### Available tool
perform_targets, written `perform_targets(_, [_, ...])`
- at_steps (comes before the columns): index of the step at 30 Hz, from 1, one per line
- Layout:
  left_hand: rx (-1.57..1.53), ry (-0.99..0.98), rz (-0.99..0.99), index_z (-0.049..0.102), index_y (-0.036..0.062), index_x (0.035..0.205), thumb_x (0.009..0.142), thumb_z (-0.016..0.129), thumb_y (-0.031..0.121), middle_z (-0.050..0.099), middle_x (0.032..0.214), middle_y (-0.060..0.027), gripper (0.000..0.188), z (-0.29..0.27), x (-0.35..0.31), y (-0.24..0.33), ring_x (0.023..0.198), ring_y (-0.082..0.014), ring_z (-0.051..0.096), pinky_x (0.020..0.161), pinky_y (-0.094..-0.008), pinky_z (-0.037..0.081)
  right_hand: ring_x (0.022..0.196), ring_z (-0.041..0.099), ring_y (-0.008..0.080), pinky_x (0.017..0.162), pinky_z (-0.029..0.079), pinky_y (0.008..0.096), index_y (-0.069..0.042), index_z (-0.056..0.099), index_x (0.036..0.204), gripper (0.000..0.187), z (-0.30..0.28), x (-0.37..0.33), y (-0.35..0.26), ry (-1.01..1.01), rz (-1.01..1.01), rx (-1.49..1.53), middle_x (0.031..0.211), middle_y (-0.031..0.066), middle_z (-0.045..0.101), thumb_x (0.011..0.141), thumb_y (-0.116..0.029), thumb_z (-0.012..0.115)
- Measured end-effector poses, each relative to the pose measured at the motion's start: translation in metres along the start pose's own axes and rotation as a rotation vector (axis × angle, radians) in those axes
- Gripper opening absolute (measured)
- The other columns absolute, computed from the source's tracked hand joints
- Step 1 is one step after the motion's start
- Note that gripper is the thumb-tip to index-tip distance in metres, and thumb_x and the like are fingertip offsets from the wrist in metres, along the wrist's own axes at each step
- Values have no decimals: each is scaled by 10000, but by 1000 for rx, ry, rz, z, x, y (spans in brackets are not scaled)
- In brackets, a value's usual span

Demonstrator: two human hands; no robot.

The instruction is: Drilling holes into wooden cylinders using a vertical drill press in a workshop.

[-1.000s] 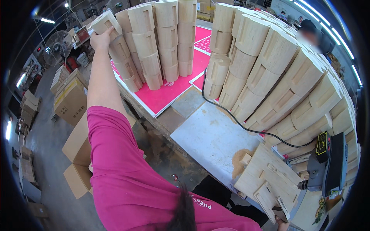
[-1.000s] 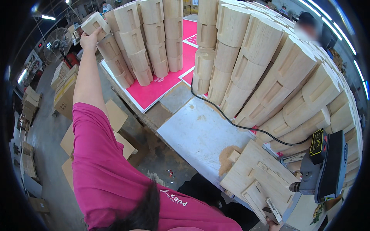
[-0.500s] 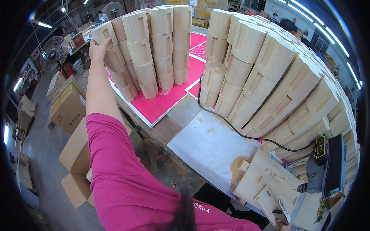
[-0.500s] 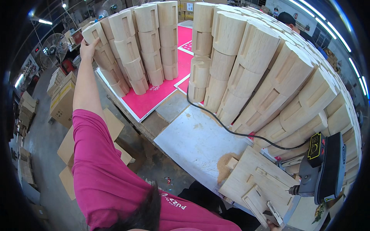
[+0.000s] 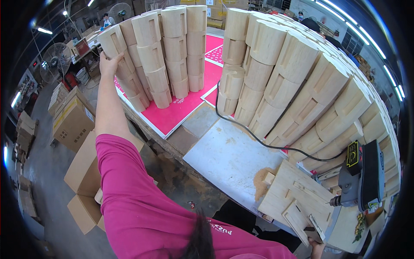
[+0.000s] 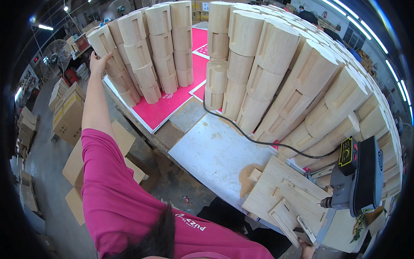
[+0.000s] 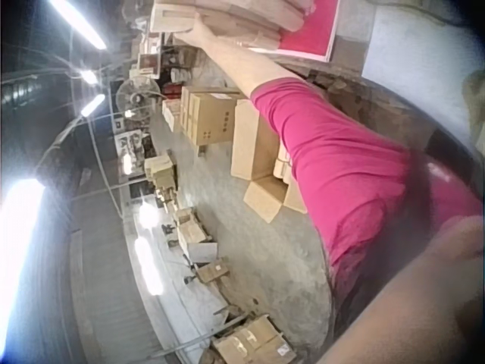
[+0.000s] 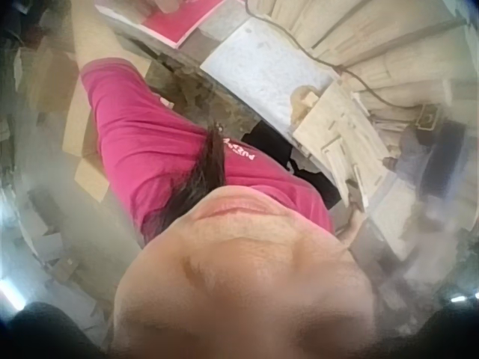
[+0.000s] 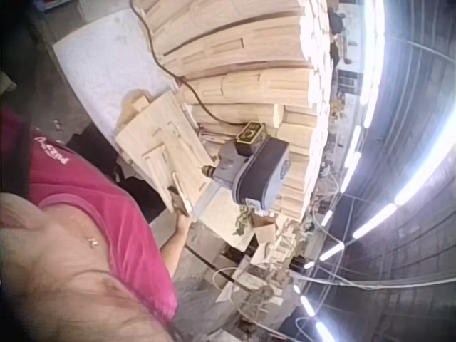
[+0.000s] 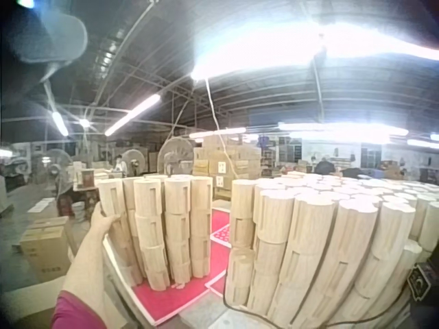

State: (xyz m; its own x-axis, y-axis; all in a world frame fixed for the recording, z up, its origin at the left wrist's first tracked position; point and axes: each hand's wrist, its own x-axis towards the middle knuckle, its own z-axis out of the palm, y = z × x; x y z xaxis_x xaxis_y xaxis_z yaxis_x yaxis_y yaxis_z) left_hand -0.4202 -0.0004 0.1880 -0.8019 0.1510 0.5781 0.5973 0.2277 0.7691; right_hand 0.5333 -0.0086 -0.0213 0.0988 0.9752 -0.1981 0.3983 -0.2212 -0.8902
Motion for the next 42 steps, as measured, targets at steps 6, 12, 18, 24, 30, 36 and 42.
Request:
perform_targets(6, [-25,40,-10,440,1,1185,563,806,255,569,1104,-152,765,-6,-5,-18,988,-243,566,868,-330,430,857,570,186,772,445,301,8,586,1007,418,1,-14,-10,6,-13,6,937,63,608,596,-13,664])
perform_targets(12, [171,139,41,455,-20,1186,569,780,367,557,1123,-198,797,-10,1,-10,1046,-287,543,878,-353,424,869,568,190,784,442,306,-1,589,1027,442,6,-15,-16,66,9,-18,950,67,608,594,-10,679])
perform_targets(18, [317,547,409,483,5,1149,651,712,340,532,1094,-210,642,31,-52,38,1016,-318,515,885,-392,403,886,559,191,794,442,305,-1,577,1039,499,6,-16,-19,80,79,-16,968,66,605,572,-16,751])
perform_targets(24, [-207,-4,444,496,71,1157,679,726,232,542,1054,-120,555,103,-142,94,949,-231,520,834,-341,426,887,565,198,793,448,309,-3,575,1041,495,-1,-12,-2,92,98,-25,970,72,608,579,-13,753])
perform_targets(30, [-293,-303,421,451,74,1192,657,734,216,522,1092,-129,621,163,-207,118,937,-234,528,835,-346,437,877,564,190,780,450,306,-6,568,1024,499,1,-10,1,68,40,-15,955,72,611,570,-32,775])
perform_targets(36, [-411,-447,302,423,39,1224,663,736,248,496,1164,-144,675,174,-227,173,998,-228,522,840,-351,444,838,568,167,755,455,293,-1,554,1009,501,5,-11,-1,79,25,-2,936,65,613,567,-44,788])
perform_targets(42, [-582,-499,227,374,3,1264,664,741,368,466,1197,-179,792,168,-226,216,1070,-250,491,839,-355,460,823,570,158,744,457,284,10,553,996,488,5,-10,0,60,-14,7,905,65,623,577,-63,791])
